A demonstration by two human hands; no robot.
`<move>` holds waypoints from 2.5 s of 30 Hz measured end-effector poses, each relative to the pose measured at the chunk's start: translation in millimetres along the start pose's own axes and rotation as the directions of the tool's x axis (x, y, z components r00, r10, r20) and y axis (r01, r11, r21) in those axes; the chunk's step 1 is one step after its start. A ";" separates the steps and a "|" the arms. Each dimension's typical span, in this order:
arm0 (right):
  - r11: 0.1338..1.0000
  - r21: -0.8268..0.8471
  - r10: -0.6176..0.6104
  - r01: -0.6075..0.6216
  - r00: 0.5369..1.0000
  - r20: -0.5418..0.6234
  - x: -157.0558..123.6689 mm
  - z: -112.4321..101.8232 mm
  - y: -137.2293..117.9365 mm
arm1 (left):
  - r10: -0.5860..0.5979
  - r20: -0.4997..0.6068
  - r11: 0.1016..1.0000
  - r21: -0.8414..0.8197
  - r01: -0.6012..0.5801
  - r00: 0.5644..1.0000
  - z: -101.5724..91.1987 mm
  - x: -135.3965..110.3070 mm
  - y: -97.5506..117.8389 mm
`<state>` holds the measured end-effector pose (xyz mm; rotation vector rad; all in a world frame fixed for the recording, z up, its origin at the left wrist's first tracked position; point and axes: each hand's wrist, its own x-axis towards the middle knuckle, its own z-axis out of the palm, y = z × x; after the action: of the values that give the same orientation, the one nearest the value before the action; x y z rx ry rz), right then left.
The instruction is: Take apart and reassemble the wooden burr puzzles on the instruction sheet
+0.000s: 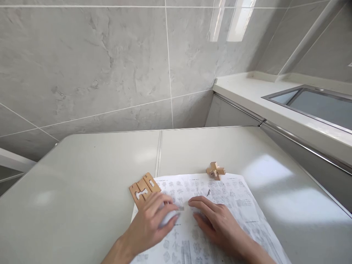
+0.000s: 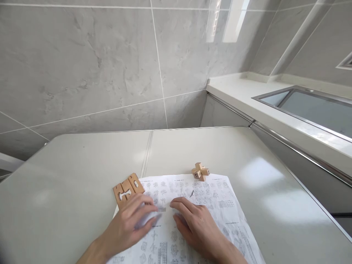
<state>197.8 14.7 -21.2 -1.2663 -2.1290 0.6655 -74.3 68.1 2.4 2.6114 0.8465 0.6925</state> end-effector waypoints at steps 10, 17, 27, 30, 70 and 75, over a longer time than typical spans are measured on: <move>0.897 0.313 0.378 -0.312 0.908 -0.178 -2.6 9.1 14.6 | 0.068 0.097 0.995 -0.073 -0.061 0.993 12.1 2.5 16.0; 0.817 0.453 0.523 -0.355 0.788 -0.325 2.8 4.7 21.5 | 0.046 0.110 0.994 -0.108 -0.034 0.993 13.0 1.0 15.3; 0.786 0.510 0.538 -0.349 0.793 -0.287 3.0 3.5 24.2 | 0.015 0.132 0.993 -0.117 0.001 0.991 12.3 1.8 16.3; 0.774 0.523 0.549 -0.358 0.790 -0.272 3.6 2.8 24.6 | 0.004 0.142 0.993 -0.115 0.012 0.990 12.6 2.0 16.2; 0.879 0.449 0.296 -0.161 0.922 -0.249 -0.6 6.5 -1.5 | -0.106 0.171 0.977 -0.166 0.134 0.980 8.8 2.9 15.8; 0.979 0.202 0.014 0.016 0.989 -0.144 -0.5 3.5 -18.7 | -0.266 0.187 0.891 -0.326 0.315 0.946 8.1 -3.6 12.0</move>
<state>184.2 5.8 -11.4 -1.1663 -1.8922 0.7460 -67.0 55.4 -0.6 2.1273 0.9472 0.5169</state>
